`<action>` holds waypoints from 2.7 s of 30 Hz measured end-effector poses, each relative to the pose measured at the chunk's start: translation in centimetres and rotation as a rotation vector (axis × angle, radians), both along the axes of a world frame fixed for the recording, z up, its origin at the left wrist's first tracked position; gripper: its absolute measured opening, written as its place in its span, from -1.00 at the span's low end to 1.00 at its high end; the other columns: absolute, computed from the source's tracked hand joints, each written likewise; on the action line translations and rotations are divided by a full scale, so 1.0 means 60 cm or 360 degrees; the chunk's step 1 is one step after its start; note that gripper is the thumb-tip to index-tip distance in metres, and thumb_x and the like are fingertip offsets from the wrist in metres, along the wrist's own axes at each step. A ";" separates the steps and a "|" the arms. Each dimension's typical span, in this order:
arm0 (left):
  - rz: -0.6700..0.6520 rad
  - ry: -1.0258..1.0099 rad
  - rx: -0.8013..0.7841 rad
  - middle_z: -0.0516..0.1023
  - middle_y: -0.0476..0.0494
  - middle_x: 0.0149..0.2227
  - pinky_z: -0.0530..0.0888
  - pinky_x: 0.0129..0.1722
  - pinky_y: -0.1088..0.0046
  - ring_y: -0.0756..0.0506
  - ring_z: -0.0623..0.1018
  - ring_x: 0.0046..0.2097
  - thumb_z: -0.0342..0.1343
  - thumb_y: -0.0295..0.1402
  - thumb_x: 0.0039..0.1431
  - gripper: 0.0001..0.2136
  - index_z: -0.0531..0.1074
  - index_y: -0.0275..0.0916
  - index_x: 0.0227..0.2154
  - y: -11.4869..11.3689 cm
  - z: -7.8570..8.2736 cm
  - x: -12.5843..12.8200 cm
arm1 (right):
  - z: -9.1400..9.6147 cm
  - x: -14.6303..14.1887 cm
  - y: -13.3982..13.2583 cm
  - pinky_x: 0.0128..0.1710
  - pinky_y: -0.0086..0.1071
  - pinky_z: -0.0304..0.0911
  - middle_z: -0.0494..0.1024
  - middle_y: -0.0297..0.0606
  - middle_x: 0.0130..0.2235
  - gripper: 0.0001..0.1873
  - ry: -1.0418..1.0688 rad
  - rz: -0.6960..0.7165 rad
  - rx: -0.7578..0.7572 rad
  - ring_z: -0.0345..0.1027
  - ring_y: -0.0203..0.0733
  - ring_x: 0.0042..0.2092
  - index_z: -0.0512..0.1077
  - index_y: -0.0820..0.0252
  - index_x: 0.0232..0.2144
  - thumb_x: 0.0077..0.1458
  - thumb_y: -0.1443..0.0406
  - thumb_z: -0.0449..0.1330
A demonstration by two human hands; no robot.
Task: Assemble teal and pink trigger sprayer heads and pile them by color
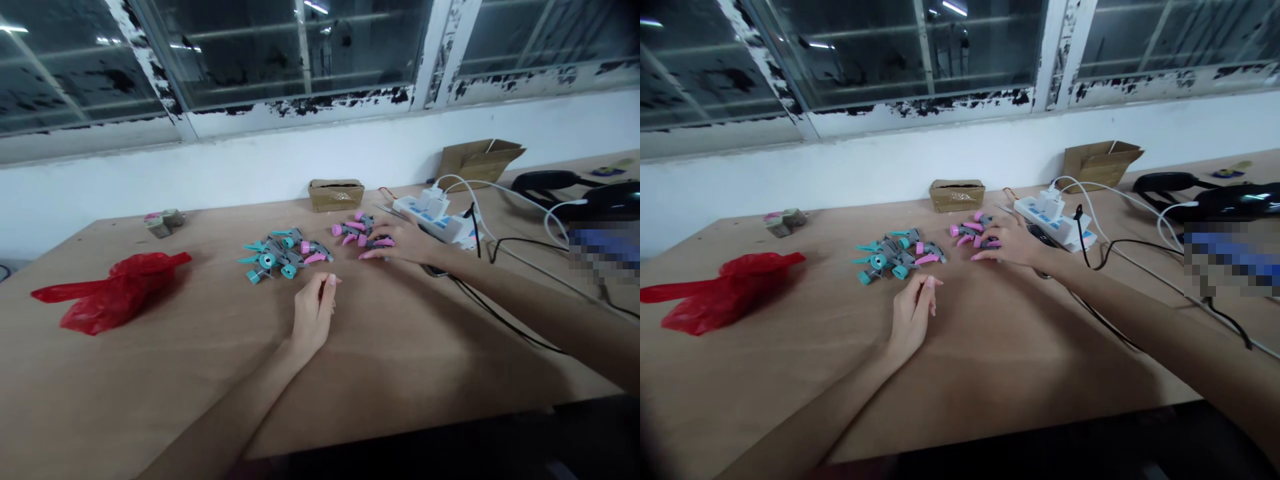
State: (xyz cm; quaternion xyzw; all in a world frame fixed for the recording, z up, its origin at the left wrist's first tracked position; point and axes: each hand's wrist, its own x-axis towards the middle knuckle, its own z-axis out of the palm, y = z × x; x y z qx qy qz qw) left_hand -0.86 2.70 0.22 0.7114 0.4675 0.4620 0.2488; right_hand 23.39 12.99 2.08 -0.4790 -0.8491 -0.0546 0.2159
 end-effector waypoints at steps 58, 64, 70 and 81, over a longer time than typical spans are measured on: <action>-0.0806 -0.0180 -0.0940 0.49 -0.07 -0.34 0.45 -0.32 0.47 -0.01 0.49 -0.32 0.18 -0.49 -0.04 -0.81 0.42 -0.26 -0.30 0.033 0.016 0.016 | -0.040 -0.063 -0.173 0.21 -0.06 -0.26 0.57 -0.41 -0.33 -0.82 0.0460 0.0446 -0.0042 0.42 -0.24 -0.21 0.44 0.04 -0.34 0.05 0.11 0.19; -0.0732 -0.0121 -0.0862 0.47 -0.06 -0.33 0.42 -0.33 0.49 0.00 0.46 -0.32 0.16 -0.45 -0.01 -0.82 0.40 -0.26 -0.29 0.024 0.016 0.020 | -0.039 -0.064 -0.175 0.21 -0.06 -0.30 0.58 -0.44 -0.33 -0.84 0.0458 0.0458 -0.0064 0.42 -0.25 -0.21 0.43 0.04 -0.34 0.04 0.14 0.21; -0.0696 -0.0039 -0.0773 0.48 -0.07 -0.31 0.40 -0.37 0.49 -0.01 0.44 -0.34 0.14 -0.44 -0.02 -0.81 0.41 -0.25 -0.28 0.019 0.012 0.024 | -0.037 -0.065 -0.176 0.21 -0.06 -0.31 0.57 -0.45 -0.37 -0.85 0.0395 0.0446 -0.0025 0.41 -0.25 -0.24 0.44 0.02 -0.36 0.06 0.12 0.19; -0.0990 -0.0080 -0.1099 0.46 -0.06 -0.27 0.35 -0.20 0.43 -0.02 0.43 -0.24 0.17 -0.41 0.01 -0.76 0.39 -0.29 -0.21 0.041 0.030 0.010 | -0.035 -0.067 -0.182 0.18 -0.03 -0.23 0.57 -0.41 -0.39 -0.77 0.0588 0.0472 0.0054 0.42 -0.26 -0.28 0.45 0.11 -0.38 -0.03 0.09 0.25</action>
